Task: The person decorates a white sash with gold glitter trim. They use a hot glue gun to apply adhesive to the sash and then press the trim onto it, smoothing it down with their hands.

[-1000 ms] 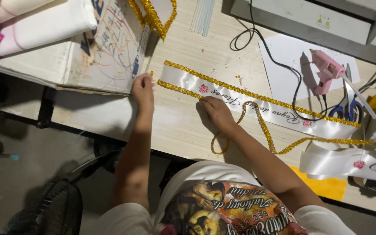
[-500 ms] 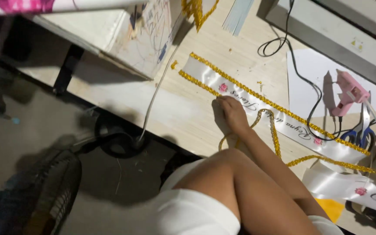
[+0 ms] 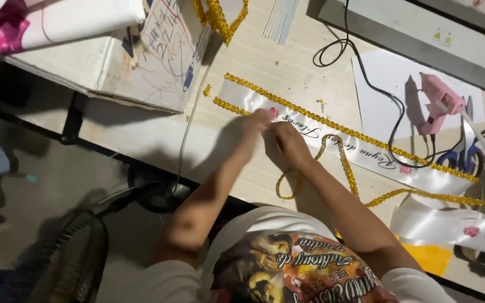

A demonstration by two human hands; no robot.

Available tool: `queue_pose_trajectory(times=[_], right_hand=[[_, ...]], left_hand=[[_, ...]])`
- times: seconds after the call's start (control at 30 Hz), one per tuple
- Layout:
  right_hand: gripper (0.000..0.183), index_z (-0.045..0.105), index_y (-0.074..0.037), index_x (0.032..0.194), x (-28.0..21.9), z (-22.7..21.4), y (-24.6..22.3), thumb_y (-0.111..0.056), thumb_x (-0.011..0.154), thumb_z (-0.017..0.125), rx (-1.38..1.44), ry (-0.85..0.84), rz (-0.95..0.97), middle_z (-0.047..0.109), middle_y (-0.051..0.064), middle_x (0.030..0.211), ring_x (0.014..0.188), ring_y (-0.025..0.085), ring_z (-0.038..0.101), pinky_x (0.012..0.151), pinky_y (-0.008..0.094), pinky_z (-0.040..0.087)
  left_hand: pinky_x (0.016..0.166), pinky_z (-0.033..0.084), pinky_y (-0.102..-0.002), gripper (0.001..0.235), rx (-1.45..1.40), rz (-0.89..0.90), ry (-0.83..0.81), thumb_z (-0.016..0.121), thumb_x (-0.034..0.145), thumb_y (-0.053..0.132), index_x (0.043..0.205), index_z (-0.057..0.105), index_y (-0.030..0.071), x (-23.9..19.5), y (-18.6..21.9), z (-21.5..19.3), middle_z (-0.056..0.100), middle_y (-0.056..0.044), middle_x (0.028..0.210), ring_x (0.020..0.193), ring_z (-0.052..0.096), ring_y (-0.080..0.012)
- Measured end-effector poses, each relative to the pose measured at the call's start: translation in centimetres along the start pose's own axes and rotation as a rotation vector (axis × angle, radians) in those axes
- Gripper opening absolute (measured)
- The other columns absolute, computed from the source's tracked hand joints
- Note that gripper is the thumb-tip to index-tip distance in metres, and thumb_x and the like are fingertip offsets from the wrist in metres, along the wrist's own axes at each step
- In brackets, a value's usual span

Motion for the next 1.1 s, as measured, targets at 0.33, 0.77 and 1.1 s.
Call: queue_pose_trajectory(times=[0.33,0.77,1.1], right_hand=[[0.034,0.067,0.000,0.120,0.5,0.9,0.8,-0.001,0.086,0.071,-0.183,-0.059,-0.065,0.067,0.015,0.124,0.114,0.034,0.065,0.096,0.042,0.055],[0.037,0.064,-0.001,0.119,-3.5,-0.9,0.0,-0.004,0.083,0.068,-0.405,-0.143,-0.107,0.063,0.013,0.138,0.130,0.030,0.058,0.105,0.044,0.048],[0.041,0.065,-0.003,0.120,-3.7,-3.0,0.5,-0.005,0.079,0.070,-0.489,-0.121,-0.088,0.063,0.010,0.137,0.130,0.028,0.058,0.105,0.046,0.043]], left_hand=[[0.110,0.048,-0.042,0.023,1.576,0.688,0.028,0.061,0.100,0.013,0.121,0.067,0.006,-7.5,17.5,0.7,0.068,-0.011,0.127,0.126,0.063,-0.0281],[0.107,0.049,-0.041,0.026,1.612,0.765,0.046,0.063,0.098,0.004,0.124,0.064,0.001,-5.3,16.5,-1.5,0.072,-0.015,0.120,0.116,0.067,-0.0274],[0.093,0.043,-0.043,0.049,1.632,0.749,0.108,0.089,0.080,0.030,0.118,0.065,0.010,-3.2,17.9,-0.6,0.070,-0.004,0.099,0.098,0.065,-0.0234]])
Point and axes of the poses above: each hand's wrist, its own x-axis towards the middle knuckle, its own z-axis out of the palm, y = z × x, the point moved 3 cm from there along x, towards the middle knuckle
